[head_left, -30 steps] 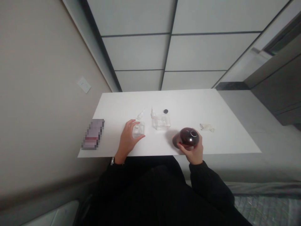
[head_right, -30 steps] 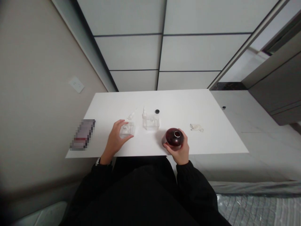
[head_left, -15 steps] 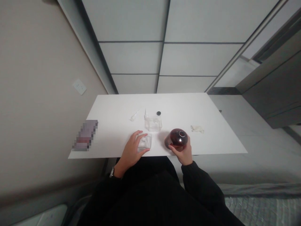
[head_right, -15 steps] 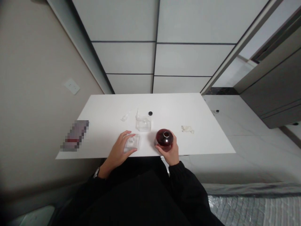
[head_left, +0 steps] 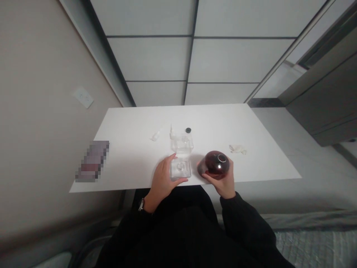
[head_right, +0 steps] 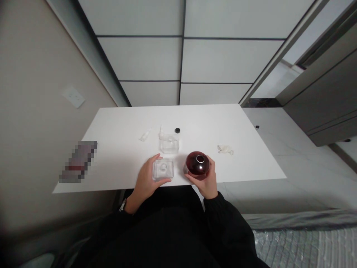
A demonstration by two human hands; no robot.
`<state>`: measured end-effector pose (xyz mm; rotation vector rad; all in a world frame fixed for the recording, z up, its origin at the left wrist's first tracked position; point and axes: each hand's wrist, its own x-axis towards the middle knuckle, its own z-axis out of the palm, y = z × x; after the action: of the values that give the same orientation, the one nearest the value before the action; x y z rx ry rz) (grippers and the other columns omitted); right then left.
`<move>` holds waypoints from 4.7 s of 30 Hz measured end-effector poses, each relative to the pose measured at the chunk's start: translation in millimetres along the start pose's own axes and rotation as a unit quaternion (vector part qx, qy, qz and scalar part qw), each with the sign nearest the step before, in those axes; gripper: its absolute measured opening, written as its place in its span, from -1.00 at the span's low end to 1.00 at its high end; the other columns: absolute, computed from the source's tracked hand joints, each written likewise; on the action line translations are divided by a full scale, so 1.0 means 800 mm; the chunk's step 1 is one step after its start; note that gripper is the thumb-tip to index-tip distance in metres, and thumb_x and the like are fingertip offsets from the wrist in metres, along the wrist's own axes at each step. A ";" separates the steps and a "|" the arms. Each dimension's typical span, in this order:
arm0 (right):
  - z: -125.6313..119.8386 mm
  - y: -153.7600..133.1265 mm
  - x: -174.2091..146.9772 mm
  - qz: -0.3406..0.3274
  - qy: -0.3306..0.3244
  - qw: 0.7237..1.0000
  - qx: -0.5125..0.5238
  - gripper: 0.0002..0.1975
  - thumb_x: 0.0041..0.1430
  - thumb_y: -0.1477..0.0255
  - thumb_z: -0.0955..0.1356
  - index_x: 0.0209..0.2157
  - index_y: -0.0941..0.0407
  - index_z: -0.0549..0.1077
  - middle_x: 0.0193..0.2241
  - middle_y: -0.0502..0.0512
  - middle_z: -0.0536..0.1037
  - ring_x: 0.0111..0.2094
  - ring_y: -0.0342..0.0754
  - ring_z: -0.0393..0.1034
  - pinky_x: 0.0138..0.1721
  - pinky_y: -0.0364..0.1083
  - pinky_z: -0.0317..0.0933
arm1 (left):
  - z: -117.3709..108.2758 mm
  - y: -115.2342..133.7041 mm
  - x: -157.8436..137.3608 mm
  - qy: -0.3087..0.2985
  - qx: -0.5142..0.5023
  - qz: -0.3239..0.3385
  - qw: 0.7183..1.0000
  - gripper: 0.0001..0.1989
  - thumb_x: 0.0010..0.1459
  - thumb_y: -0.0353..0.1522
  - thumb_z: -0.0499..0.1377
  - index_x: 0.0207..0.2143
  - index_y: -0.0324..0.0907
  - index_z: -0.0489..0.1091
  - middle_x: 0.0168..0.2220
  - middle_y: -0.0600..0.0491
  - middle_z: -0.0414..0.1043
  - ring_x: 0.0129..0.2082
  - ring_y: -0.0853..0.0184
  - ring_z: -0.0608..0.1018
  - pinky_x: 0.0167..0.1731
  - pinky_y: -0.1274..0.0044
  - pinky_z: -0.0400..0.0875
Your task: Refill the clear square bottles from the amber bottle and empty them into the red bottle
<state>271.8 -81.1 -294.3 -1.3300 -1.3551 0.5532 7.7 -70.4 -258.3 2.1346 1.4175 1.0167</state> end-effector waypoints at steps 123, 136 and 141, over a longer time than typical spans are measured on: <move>-0.067 -0.164 0.122 -0.332 -0.395 0.770 -0.375 -0.26 0.47 0.28 0.34 0.53 0.13 0.04 0.05 0.32 0.64 -0.04 0.16 0.62 -0.18 0.02 0.55 | -0.007 0.019 0.015 -0.065 -0.017 -0.030 0.997 -0.11 0.07 0.10 0.44 0.29 -0.15 0.30 0.14 -0.13 0.59 0.12 0.02 0.62 0.17 0.24 0.49; -0.068 -0.165 0.122 -0.329 -0.394 0.772 -0.375 -0.23 0.46 0.30 0.35 0.55 0.08 0.01 0.06 0.28 0.63 -0.03 0.14 0.61 -0.18 0.01 0.54 | -0.010 0.020 0.016 -0.069 -0.010 -0.024 0.997 -0.10 0.06 0.09 0.45 0.29 -0.19 0.28 0.13 -0.14 0.59 0.11 0.03 0.62 0.15 0.26 0.48; -0.068 -0.165 0.122 -0.326 -0.395 0.773 -0.374 -0.22 0.45 0.29 0.37 0.55 0.08 0.00 0.06 0.28 0.64 -0.03 0.15 0.61 -0.17 0.01 0.54 | -0.008 0.019 0.015 -0.060 -0.009 -0.017 0.998 -0.11 0.07 0.10 0.44 0.29 -0.17 0.28 0.14 -0.14 0.58 0.11 0.03 0.62 0.15 0.26 0.49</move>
<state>292.3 -46.8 -126.5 -1.0894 -2.8085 0.0285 15.3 -65.9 -239.9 2.1130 1.3778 0.8695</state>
